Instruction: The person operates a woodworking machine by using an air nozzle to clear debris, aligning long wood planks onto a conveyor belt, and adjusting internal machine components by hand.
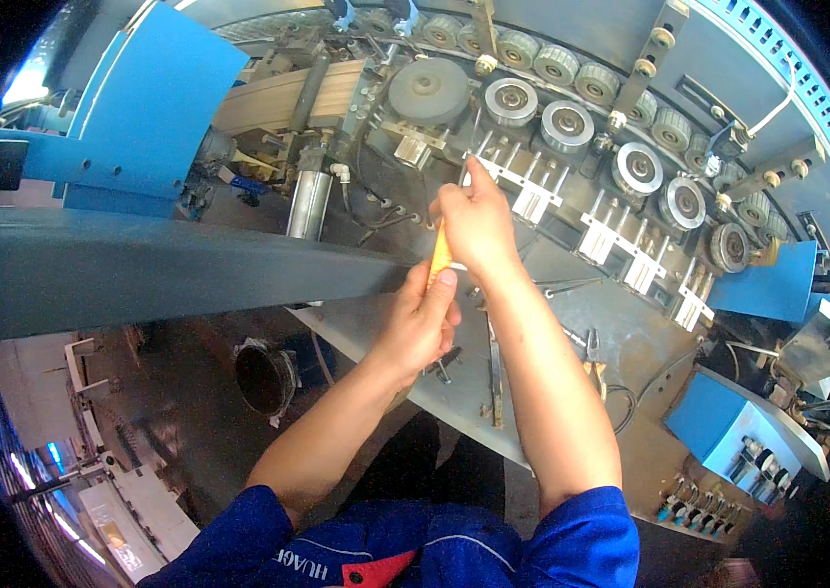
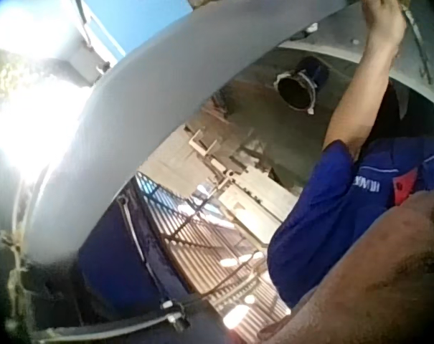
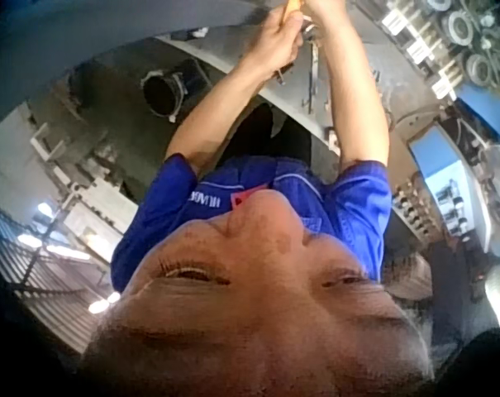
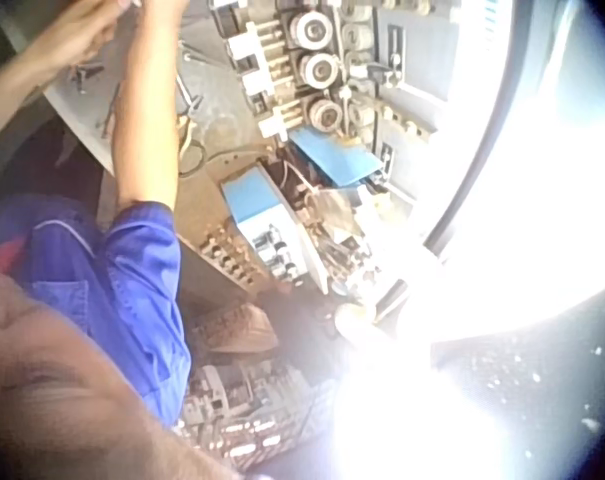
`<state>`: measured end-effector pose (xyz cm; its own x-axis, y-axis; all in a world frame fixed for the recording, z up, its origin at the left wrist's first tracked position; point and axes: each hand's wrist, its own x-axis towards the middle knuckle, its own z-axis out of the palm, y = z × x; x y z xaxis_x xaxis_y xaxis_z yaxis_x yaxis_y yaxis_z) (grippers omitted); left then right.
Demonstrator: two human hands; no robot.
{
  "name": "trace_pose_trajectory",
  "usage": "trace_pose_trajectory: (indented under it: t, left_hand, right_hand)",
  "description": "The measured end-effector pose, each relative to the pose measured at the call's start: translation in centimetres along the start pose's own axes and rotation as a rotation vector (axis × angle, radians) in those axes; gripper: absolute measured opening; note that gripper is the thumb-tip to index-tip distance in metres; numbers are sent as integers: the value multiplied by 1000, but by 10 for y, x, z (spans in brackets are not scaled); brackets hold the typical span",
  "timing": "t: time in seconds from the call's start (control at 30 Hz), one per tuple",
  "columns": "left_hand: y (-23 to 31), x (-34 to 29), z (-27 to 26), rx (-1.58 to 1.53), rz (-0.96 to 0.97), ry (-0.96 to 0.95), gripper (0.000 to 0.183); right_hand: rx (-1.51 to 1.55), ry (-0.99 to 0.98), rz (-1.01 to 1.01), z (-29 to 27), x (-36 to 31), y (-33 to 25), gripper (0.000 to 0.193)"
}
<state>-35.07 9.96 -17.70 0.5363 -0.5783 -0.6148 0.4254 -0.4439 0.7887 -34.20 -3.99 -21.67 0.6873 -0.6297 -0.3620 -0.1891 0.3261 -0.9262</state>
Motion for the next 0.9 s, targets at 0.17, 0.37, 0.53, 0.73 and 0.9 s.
trace_pose_trajectory:
  t: [0.17, 0.37, 0.53, 0.73, 0.9]
  left_hand:
    - [12, -1, -1, -38, -111, -54, 48]
    - [17, 2, -9, -100, -85, -92, 42]
    - [13, 2, -16, -153, -71, -111, 42]
    - [4, 1, -24, -156, -40, -124, 39]
    - [9, 4, -25, -144, -82, -114, 39]
  right_hand:
    - [33, 18, 91, 2, 3, -2, 66]
    - [-23, 95, 47, 8, 11, -2, 67]
    - [-184, 150, 21, 14, 14, -1, 66]
    - [-301, 208, -95, 18, 18, 15, 65]
    - [-328, 239, -155, 20, 27, 16, 65]
